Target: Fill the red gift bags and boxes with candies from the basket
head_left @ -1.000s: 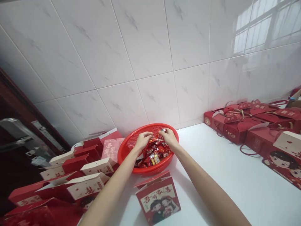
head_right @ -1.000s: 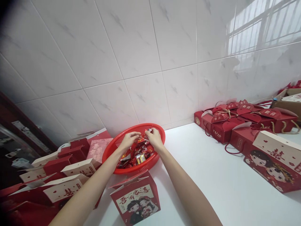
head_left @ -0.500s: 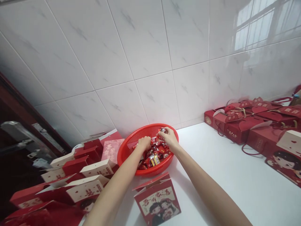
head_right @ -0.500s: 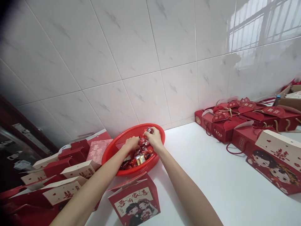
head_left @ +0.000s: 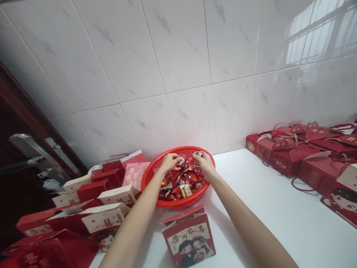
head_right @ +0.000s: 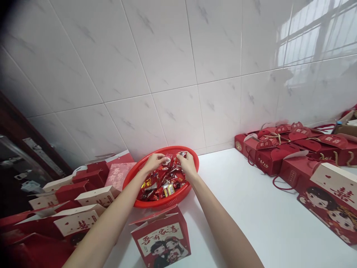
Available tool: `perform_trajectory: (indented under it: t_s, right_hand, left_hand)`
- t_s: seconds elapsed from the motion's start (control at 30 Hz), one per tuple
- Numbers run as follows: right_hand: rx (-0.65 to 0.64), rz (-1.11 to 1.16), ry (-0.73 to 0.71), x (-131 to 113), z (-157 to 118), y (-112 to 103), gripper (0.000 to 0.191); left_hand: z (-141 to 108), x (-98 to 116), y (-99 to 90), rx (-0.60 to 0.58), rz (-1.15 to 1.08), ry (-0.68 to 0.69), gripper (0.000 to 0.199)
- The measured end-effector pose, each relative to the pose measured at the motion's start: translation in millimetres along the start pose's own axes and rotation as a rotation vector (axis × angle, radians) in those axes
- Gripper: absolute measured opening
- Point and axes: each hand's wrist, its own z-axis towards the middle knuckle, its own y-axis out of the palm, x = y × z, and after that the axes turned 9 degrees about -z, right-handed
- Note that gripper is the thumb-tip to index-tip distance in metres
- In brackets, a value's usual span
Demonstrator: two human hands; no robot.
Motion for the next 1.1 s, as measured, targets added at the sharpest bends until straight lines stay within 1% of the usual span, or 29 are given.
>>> perform_trajectory:
  t_s: [0.1, 0.23, 0.3, 0.33, 0.4, 0.57, 0.67, 0.73, 0.93, 1.03, 1.1]
  right_hand:
    - [-0.003, -0.01, 0.014, 0, -1, -1, 0.021]
    - [-0.012, -0.01, 0.035, -1, -3, -1, 0.022]
    - [-0.015, -0.007, 0.045, -2, -4, -1, 0.021]
    - [-0.017, -0.008, 0.049, -2, -4, -1, 0.02]
    - [-0.018, -0.008, 0.057, -3, -3, -1, 0.019]
    - [-0.054, 0.02, 0.067, -3, -1, -2, 0.017]
    - [-0.078, 0.026, 0.07, -3, 0, -3, 0.015]
    - [-0.097, 0.022, 0.066, -3, 0, -3, 0.015]
    - [-0.098, 0.033, 0.062, -2, -2, -3, 0.021]
    - [-0.068, 0.056, 0.048, -2, -2, -3, 0.024]
    - [-0.044, 0.064, 0.034, -2, -2, -3, 0.026]
  left_hand:
    - [0, -3, -3.0, 0.072, -0.064, 0.001, 0.011]
    - [4, -7, -7.9, 0.182, -0.124, -0.015, 0.015]
    - [6, -6, -7.2, 0.206, -0.172, -0.014, 0.016]
    - [6, -4, -5.6, 0.199, -0.203, -0.01, 0.016]
    - [6, 3, -0.6, 0.145, -0.273, 0.005, 0.017]
    - [-3, 21, 12.1, -0.071, -0.388, 0.053, 0.024]
    - [-7, 25, 14.4, -0.191, -0.405, 0.102, 0.028]
    - [-9, 25, 14.1, -0.238, -0.42, 0.119, 0.03]
    - [-12, 27, 12.4, -0.273, -0.432, 0.157, 0.032]
    - [-12, 26, 13.8, -0.259, -0.43, 0.168, 0.035]
    - [-9, 23, 14.4, -0.222, -0.385, 0.152, 0.037]
